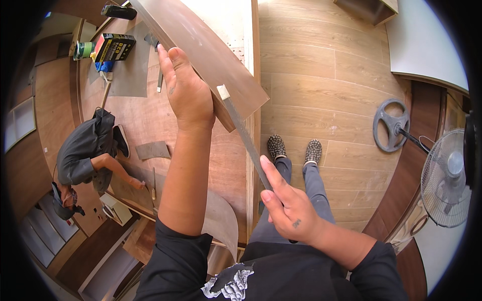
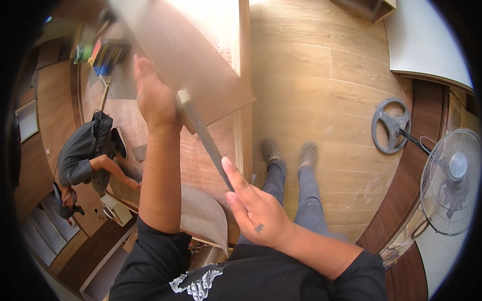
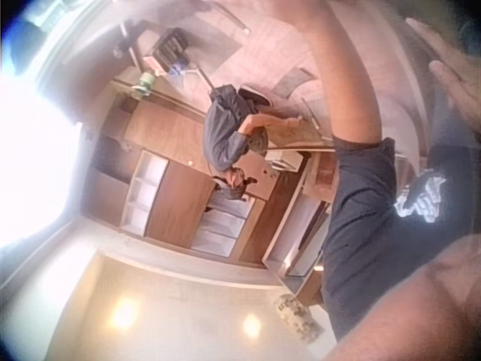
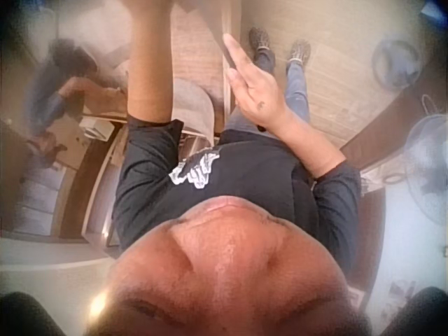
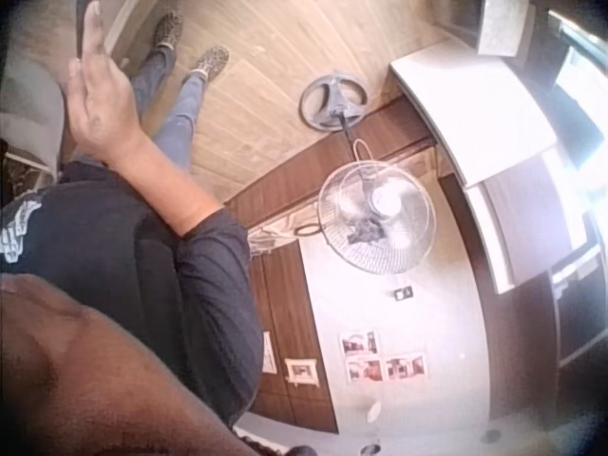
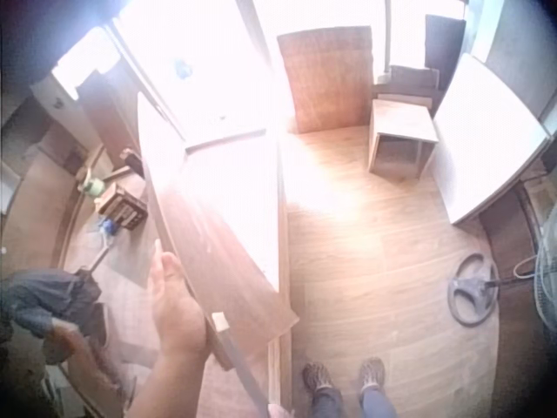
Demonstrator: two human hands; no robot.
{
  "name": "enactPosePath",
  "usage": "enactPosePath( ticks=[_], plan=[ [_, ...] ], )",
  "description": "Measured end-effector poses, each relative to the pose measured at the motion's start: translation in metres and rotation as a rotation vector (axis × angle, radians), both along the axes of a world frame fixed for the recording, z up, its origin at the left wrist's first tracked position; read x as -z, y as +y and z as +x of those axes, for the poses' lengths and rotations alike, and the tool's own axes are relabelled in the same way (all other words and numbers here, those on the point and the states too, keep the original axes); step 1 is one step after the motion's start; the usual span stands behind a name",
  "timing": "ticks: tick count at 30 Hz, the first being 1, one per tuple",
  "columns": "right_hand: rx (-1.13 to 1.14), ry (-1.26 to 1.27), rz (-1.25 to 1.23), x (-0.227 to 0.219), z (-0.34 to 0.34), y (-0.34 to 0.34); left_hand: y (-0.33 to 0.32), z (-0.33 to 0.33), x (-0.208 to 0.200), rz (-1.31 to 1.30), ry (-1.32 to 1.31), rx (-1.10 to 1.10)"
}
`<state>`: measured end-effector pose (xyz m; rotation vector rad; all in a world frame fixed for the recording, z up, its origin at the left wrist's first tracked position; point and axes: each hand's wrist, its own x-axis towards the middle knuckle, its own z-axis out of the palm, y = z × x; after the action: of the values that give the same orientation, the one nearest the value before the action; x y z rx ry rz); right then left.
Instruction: The person uses a flat-head screwdriver to pry and separate a wooden panel from a larger furniture frame. They lift the panel, inspect it, and then use the screwdriver to scrape or clean the surface of the wood.
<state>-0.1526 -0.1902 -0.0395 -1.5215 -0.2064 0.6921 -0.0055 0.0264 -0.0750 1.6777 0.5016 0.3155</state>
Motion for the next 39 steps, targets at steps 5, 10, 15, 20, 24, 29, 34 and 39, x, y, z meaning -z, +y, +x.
enactPosePath(
  ticks=[5, 10, 15, 20, 24, 29, 34, 39],
  plan=[
    [-0.041, 0.114, -0.076, 0.001, 0.037, 0.016, 0.002, 0.002, 0.002, -0.003, -0.021, 0.01],
    [0.047, 0.049, -0.029, -0.001, 0.022, 0.01, 0.01, -0.001, 0.006, -0.01, -0.004, -0.005],
    [0.085, -0.209, -0.053, 0.012, 0.016, 0.025, 0.008, 0.0, 0.005, -0.066, 0.005, -0.014],
    [0.012, 0.213, -0.063, -0.005, 0.05, 0.028, 0.011, -0.005, 0.003, -0.084, -0.001, -0.001],
    [0.033, 0.075, -0.034, -0.016, 0.018, 0.016, 0.012, -0.007, 0.003, -0.086, -0.009, -0.022],
    [0.059, -0.133, -0.035, 0.008, 0.024, 0.035, 0.01, -0.01, 0.002, -0.1, -0.029, -0.006],
    [-0.039, 0.071, -0.054, -0.011, 0.047, 0.034, 0.016, -0.012, 0.001, -0.036, 0.012, -0.039],
    [0.044, -0.041, 0.0, -0.002, 0.01, 0.033, 0.017, -0.017, -0.002, -0.029, 0.029, -0.046]
  ],
)
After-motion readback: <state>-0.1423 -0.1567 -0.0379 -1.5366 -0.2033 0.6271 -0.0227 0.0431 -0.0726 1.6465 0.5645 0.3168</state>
